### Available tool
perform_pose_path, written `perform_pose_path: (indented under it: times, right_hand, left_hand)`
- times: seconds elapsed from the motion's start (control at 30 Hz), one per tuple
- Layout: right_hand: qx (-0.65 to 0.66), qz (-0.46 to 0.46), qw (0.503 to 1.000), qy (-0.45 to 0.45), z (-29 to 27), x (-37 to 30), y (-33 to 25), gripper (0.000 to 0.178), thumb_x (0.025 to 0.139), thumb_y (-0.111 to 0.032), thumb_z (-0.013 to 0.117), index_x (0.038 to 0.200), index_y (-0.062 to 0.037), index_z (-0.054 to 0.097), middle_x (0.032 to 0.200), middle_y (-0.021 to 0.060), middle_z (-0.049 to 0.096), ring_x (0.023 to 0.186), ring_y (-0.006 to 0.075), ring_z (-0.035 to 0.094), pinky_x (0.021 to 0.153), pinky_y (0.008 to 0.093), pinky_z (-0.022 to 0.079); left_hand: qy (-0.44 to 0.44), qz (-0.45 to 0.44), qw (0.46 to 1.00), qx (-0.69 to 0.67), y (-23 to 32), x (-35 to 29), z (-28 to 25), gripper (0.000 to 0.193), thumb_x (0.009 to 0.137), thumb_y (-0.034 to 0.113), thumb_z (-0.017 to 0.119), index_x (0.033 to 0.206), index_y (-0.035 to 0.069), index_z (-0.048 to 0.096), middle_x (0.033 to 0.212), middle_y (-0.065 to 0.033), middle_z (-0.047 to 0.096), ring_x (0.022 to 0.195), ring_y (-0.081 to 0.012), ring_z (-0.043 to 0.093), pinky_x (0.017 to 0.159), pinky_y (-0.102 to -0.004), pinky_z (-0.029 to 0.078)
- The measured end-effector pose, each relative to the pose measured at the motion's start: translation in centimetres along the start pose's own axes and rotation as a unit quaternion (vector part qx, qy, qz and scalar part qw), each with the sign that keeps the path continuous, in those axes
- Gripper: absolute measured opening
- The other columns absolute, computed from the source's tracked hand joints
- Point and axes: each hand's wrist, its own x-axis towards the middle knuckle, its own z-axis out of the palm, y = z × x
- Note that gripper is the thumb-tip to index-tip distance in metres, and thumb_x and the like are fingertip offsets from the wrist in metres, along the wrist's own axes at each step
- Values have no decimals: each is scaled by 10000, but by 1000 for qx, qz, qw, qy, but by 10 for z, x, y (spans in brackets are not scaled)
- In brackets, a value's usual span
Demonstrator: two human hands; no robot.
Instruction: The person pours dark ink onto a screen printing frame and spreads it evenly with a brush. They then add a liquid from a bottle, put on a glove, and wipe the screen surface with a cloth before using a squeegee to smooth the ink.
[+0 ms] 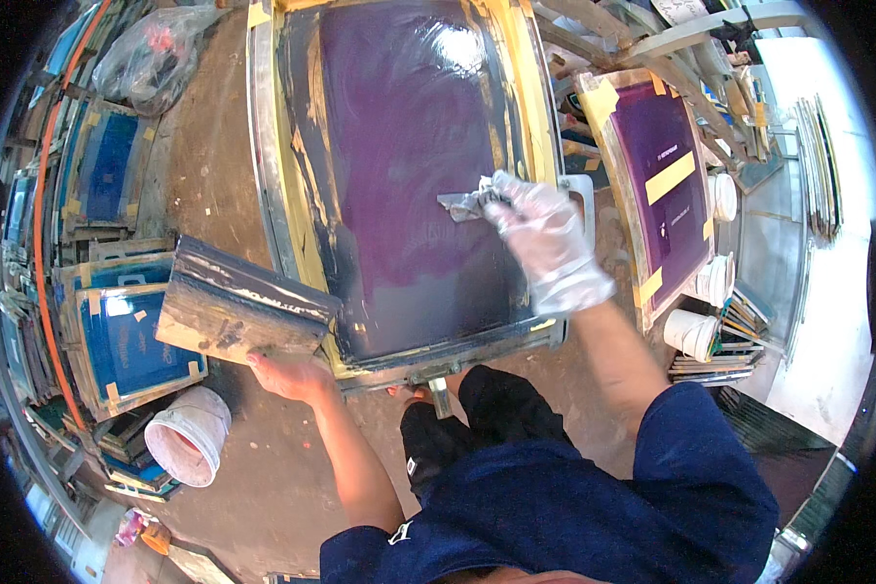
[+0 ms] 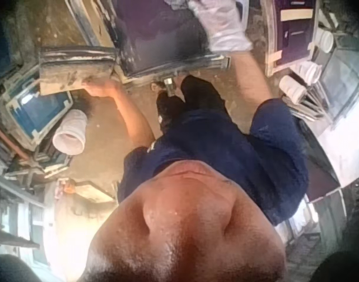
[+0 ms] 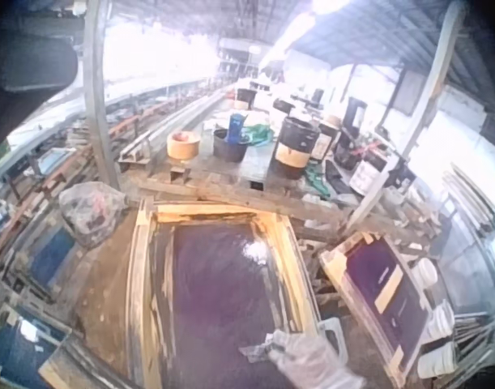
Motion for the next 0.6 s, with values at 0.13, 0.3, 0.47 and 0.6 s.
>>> perform_pose_path:
  times: [0.13, 0.3, 0.47, 0.6]
  right_hand:
    - [60, 12, 998, 34, 49, 1, -2, 245, 790, -117, 730, 1000, -18, 651, 874, 133, 661, 898, 285, 636, 763, 388, 515]
    - [-57, -309, 949, -7, 48, 31, 27, 202, 876, -79, 617, 1069, -33, 655, 969, 139, 670, 944, 304, 641, 844, 416, 538]
    - [18, -59, 998, 5, 49, 158, 59, 215, 955, -178, 464, 969, -48, 634, 911, 154, 659, 866, 322, 628, 765, 424, 505]
    - [-74, -380, 915, -116, 65, 108, -15, 217, 926, -97, 510, 1103, -56, 629, 1087, 122, 649, 1057, 291, 615, 975, 414, 479]
  left_hand:
    - [-3, 13, 1000, -14, 0, -1, -1, 616, 1015, 386, 468, 1358, -123, 423, 1398, -233, 442, 1265, -298, 451, 1086, -432, 346]
    - [49, -7, 999, -2, -8, 0, -10, 619, 1002, 384, 495, 1354, -120, 427, 1397, -232, 442, 1267, -300, 448, 1090, -430, 348]
    - [75, -13, 997, 23, 1, -4, 1, 607, 1006, 372, 492, 1347, -126, 432, 1397, -232, 443, 1275, -299, 447, 1090, -429, 354]
    - [92, 16, 993, 70, -1, -3, -3, 605, 1012, 390, 486, 1340, -117, 450, 1380, -220, 460, 1258, -285, 458, 1084, -418, 357]
